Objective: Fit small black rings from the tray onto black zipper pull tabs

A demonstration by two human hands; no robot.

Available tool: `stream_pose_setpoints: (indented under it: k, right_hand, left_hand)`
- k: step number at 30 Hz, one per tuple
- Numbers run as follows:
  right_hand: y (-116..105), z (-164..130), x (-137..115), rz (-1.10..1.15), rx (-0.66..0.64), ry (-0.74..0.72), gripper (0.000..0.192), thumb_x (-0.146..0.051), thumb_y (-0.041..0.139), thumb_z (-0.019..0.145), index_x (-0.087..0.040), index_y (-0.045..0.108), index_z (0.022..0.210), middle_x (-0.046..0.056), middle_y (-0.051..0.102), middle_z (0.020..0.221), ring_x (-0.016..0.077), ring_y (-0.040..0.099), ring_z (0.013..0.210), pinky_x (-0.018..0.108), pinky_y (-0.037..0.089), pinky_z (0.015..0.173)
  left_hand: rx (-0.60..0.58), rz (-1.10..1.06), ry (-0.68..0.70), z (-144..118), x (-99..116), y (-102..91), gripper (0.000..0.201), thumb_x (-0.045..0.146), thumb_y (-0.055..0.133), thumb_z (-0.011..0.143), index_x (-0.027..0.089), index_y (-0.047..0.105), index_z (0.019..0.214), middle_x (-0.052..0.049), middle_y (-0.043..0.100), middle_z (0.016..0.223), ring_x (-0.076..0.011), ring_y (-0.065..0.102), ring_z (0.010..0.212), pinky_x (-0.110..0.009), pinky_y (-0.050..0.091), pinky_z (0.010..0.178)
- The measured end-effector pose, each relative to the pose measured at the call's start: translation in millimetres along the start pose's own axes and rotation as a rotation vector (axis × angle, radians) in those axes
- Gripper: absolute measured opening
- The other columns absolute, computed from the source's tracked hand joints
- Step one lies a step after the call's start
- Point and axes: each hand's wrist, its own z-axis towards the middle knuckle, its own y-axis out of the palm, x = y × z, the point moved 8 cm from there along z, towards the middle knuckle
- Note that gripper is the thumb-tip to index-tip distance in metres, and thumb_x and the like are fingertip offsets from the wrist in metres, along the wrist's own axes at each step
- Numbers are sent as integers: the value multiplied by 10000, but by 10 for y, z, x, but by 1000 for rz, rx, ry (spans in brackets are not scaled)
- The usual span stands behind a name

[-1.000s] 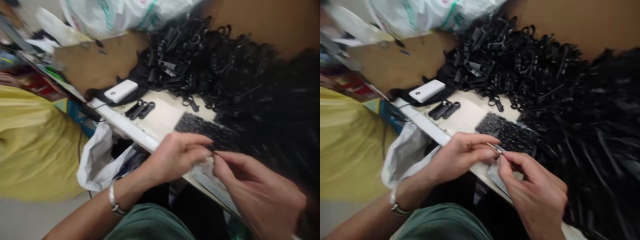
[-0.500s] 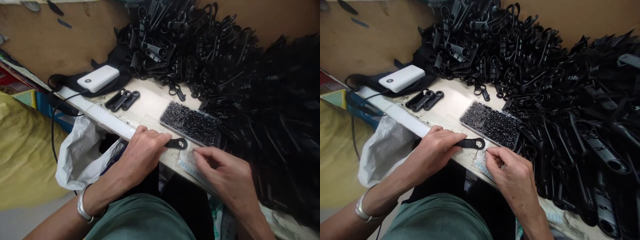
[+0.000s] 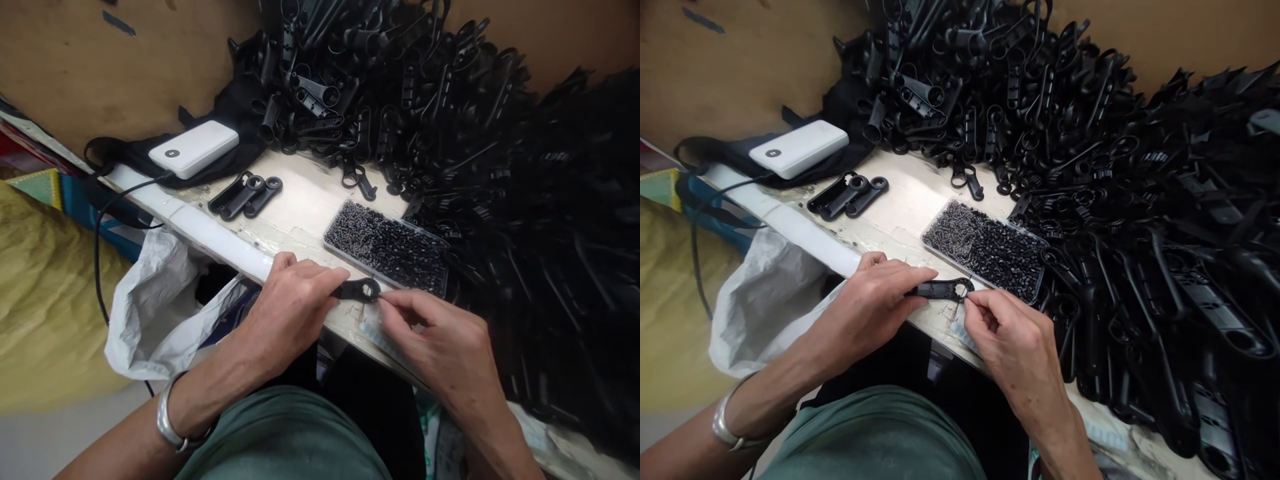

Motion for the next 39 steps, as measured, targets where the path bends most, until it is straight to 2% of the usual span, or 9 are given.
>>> stream_pose_setpoints:
  k: [9, 16, 22, 27, 30, 35, 39]
  right_hand:
    - [29, -1, -8, 12, -29, -16, 98, -197, 573, 857, -212, 646, 793, -5, 659, 729, 134, 607, 579, 245, 474, 558]
    - [62, 70, -88, 35, -96, -152, 101, -141, 565, 856, -201, 645, 846, -2, 657, 767, 127, 613, 625, 231, 486, 601]
    - [179, 138, -85, 16, -316, -255, 130, -137, 531, 881, -205, 641, 886, -7, 649, 800, 123, 604, 654, 229, 465, 617]
    - [256, 183, -63, -12, -522, -288, 185, -143, 505, 880, -211, 608, 742, -37, 563, 654, 97, 510, 525, 223, 382, 509]
    - [276, 201, -101, -35, -637, -338, 215, -175, 503, 890, -210, 573, 690, -43, 520, 604, 94, 473, 485, 231, 363, 498]
    - [259, 231, -157, -63, -748, -413, 199, -152, 490, 903, -192, 565, 723, -26, 547, 632, 104, 511, 516, 233, 379, 535]
    - [273, 233, -153, -58, -800, -435, 197, -180, 502, 908, -194, 568, 722, -26, 557, 639, 104, 524, 528, 222, 380, 529]
  left_hand:
    - [8, -20, -3, 2, -9, 1, 191, 92, 512, 836, 200, 608, 960, -19, 688, 840, -167, 597, 794, -342, 300, 799]
    - [1, -10, -8, -2, -18, -8, 186, 100, 515, 845, 193, 612, 973, -8, 676, 802, -160, 606, 775, -347, 304, 807]
    - [20, -5, 43, -9, -2, -5, 153, 102, 514, 862, 189, 615, 938, -20, 696, 827, -164, 631, 810, -356, 308, 831]
    - [50, -9, 95, -17, 28, 6, 188, 33, 496, 847, 175, 607, 901, -19, 706, 860, -148, 636, 824, -341, 325, 834]
    - [76, -10, 117, -27, 27, 11, 195, 12, 503, 828, 167, 604, 890, -21, 707, 875, -143, 637, 828, -332, 335, 838]
    - [114, -1, 155, -44, 24, 7, 239, -16, 503, 818, 163, 606, 937, -19, 709, 908, -139, 646, 834, -328, 353, 837]
    - [92, -21, 165, -27, 15, 8, 221, 0, 503, 835, 162, 608, 941, -18, 709, 904, -138, 649, 825, -332, 363, 837]
